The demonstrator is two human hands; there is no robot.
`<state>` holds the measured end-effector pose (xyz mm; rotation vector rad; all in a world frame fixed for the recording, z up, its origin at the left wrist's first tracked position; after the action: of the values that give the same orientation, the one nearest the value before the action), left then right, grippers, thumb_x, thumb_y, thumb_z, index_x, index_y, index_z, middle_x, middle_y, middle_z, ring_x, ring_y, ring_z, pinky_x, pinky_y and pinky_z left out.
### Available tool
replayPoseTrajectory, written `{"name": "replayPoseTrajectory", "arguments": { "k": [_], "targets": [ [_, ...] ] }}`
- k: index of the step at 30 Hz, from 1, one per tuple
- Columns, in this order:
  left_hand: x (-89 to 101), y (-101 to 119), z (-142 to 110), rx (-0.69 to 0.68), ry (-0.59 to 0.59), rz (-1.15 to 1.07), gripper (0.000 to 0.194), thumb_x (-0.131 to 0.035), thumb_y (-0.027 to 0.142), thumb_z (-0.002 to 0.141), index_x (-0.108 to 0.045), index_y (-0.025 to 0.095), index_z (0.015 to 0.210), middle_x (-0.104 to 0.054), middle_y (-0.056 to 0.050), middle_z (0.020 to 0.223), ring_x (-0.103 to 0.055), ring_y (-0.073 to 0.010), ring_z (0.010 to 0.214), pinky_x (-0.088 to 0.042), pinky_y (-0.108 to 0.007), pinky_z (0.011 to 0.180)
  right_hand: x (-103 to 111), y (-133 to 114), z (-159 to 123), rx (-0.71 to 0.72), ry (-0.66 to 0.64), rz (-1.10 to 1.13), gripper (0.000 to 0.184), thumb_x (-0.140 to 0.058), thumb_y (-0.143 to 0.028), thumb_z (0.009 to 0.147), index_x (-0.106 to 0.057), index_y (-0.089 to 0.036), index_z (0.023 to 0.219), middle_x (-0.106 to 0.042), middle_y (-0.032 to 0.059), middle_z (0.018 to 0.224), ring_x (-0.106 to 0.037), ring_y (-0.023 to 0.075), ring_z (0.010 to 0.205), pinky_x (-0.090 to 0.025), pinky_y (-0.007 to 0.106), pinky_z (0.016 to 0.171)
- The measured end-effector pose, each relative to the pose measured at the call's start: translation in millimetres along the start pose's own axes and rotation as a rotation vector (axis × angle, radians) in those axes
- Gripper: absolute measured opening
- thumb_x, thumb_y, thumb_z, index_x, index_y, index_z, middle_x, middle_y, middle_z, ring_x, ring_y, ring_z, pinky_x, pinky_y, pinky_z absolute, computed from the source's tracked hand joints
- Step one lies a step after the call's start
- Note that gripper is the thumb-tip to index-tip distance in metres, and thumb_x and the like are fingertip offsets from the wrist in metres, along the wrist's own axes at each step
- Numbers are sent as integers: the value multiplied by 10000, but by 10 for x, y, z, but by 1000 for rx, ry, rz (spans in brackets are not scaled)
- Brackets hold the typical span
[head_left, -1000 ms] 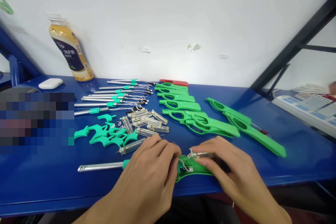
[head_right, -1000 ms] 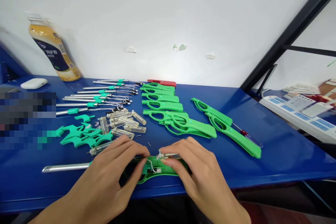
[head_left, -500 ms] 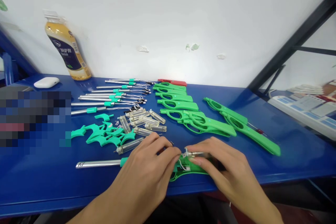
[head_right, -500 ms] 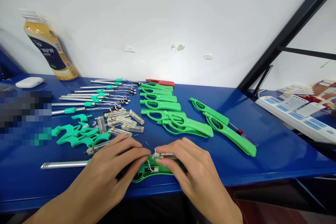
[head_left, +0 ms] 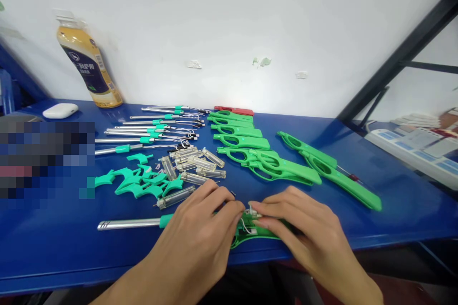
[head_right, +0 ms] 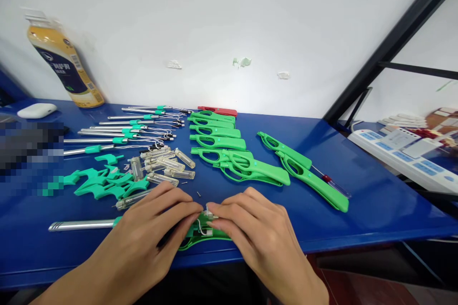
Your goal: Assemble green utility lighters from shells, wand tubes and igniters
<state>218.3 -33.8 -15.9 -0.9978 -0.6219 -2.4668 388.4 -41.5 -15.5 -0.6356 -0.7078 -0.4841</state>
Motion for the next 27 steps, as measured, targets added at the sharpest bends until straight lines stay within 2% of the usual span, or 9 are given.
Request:
{"name": "replayPoseTrajectory", "arguments": {
  "k": [9,19,23,27],
  "targets": [
    [-7,4,-30,14,-2,10,182,-532,9,1009,-600,169,955,-694,-49,945,-611,-200,844,-562,-378,808,12,-60,11,52,84,9,225,-748,-140,990,-712,-207,1203,-812,-22,1020,-723,116,867,-556,255,821],
    [-19,9,-72,-2,-33,58,212,-532,-37,957,-625,153,968,-705,-67,938,-622,-227,865,-578,-386,793,-25,-86,-5,66,92,-38,235,-745,-128,992,-726,-215,1210,-825,-33,1056,-738,105,889,-547,264,840],
    [-24,-33,-33,17,-17,28,193,-527,14,1017,-646,161,1051,-700,-49,959,-608,-211,863,-558,-387,806,-4,-72,-2,57,118,-15,176,-747,-119,987,-739,-217,1133,-827,-41,1036,-745,99,885,-542,263,826],
    [2,-45,-1,25,20,13,150,-526,73,1061,-642,167,1042,-698,-24,930,-585,-195,829,-529,-373,773,1,-43,0,8,111,37,222,-770,-102,963,-747,-234,1140,-819,-52,1017,-738,93,874,-546,255,802]
  ]
}}
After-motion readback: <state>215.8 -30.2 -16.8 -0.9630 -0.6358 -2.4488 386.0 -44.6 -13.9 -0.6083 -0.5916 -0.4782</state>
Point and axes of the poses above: each hand's wrist, its own z-axis towards the middle knuckle, its own x-axis out of the back of the hand, y = z × x, the point moved 6 cm from there along z, towards the middle knuckle
